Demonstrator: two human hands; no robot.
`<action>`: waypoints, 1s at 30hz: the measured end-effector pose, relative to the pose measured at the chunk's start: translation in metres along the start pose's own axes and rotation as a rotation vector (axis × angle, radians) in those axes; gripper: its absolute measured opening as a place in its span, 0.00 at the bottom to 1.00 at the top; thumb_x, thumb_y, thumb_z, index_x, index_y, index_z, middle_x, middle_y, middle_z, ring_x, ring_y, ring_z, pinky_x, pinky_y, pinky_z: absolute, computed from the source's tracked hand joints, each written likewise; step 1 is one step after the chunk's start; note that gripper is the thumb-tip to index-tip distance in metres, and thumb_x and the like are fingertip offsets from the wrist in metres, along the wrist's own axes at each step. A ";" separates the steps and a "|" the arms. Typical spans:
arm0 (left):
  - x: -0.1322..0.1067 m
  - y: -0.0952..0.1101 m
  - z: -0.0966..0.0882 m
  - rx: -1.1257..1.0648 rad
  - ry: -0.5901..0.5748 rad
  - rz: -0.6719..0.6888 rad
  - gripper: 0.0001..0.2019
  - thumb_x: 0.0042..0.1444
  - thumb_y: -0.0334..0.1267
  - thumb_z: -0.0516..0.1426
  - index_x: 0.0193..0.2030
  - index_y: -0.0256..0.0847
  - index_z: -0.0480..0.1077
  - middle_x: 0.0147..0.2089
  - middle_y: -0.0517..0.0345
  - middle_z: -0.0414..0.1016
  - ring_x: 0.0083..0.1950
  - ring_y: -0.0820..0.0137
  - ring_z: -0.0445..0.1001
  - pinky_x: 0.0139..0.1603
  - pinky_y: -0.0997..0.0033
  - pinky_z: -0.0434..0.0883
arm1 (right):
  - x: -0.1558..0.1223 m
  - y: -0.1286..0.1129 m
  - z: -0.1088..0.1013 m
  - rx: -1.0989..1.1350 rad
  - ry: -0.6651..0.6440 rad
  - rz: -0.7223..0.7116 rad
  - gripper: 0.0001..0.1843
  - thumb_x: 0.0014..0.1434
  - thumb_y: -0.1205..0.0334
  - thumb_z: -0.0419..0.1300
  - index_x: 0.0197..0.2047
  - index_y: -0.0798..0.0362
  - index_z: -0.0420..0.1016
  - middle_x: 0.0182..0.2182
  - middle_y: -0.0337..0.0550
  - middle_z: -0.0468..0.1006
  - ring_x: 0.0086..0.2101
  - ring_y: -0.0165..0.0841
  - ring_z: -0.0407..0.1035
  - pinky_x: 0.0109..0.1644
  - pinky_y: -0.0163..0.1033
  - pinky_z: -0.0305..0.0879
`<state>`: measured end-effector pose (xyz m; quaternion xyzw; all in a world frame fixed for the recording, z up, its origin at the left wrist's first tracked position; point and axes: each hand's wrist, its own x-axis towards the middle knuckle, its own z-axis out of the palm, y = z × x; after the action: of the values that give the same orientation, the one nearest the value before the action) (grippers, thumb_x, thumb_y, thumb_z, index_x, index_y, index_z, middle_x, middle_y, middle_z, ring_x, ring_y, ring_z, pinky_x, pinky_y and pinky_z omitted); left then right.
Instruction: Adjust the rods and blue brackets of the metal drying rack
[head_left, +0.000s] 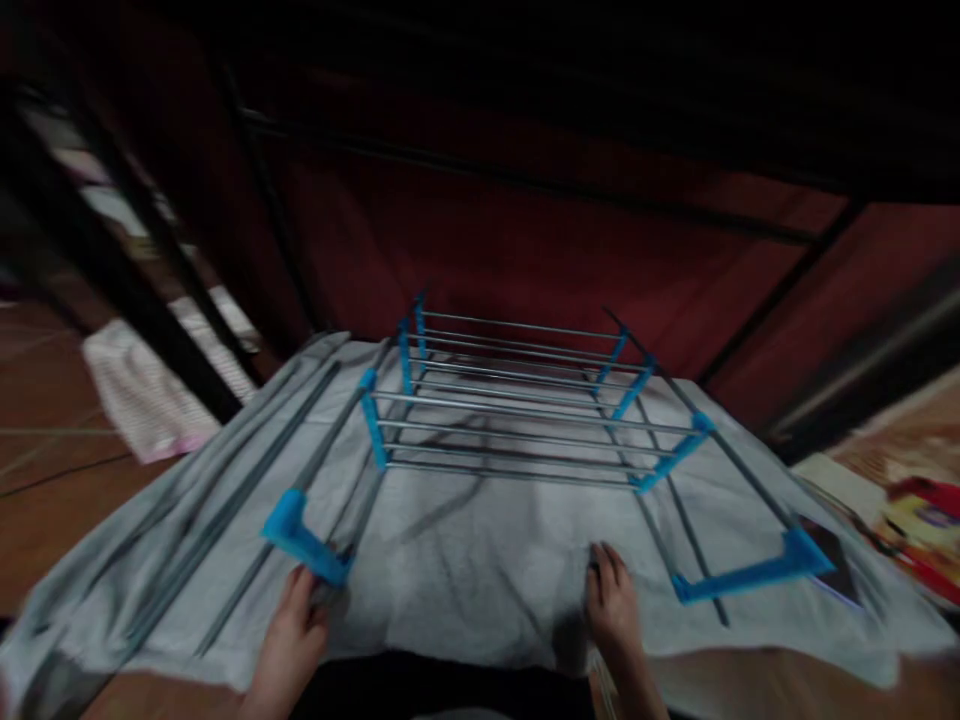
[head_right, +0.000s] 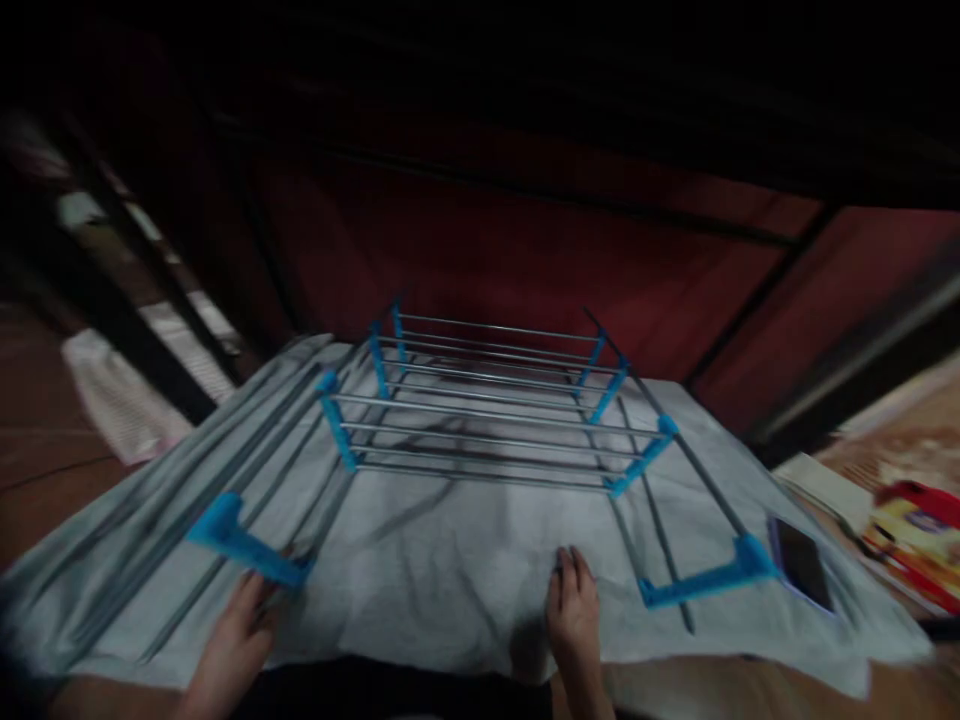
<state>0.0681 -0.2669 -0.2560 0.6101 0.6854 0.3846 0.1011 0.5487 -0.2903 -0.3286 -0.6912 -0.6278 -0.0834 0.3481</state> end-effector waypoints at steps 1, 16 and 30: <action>0.002 -0.002 -0.008 0.029 0.011 0.009 0.22 0.46 0.39 0.51 0.48 0.40 0.72 0.52 0.46 0.77 0.55 0.54 0.77 0.56 0.55 0.77 | 0.000 0.002 0.002 0.025 0.000 -0.012 0.28 0.71 0.49 0.44 0.61 0.60 0.69 0.58 0.65 0.70 0.58 0.51 0.65 0.59 0.59 0.67; 0.090 -0.032 -0.061 0.784 -0.056 -0.275 0.23 0.62 0.30 0.45 0.60 0.25 0.68 0.58 0.33 0.69 0.55 0.49 0.70 0.53 0.53 0.69 | 0.003 -0.030 0.083 0.120 0.032 -0.277 0.24 0.70 0.47 0.47 0.54 0.51 0.78 0.52 0.57 0.76 0.45 0.47 0.76 0.43 0.49 0.76; 0.105 -0.034 -0.058 0.835 -0.176 -0.268 0.18 0.64 0.30 0.41 0.52 0.25 0.67 0.51 0.33 0.72 0.54 0.49 0.72 0.47 0.58 0.69 | 0.004 -0.044 0.078 -0.097 -0.049 -0.359 0.26 0.72 0.51 0.42 0.56 0.53 0.76 0.55 0.55 0.76 0.47 0.44 0.76 0.44 0.46 0.73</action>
<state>-0.0183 -0.1927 -0.2035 0.5348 0.8436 0.0050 -0.0471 0.4837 -0.2433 -0.3677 -0.5860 -0.7445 -0.1574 0.2783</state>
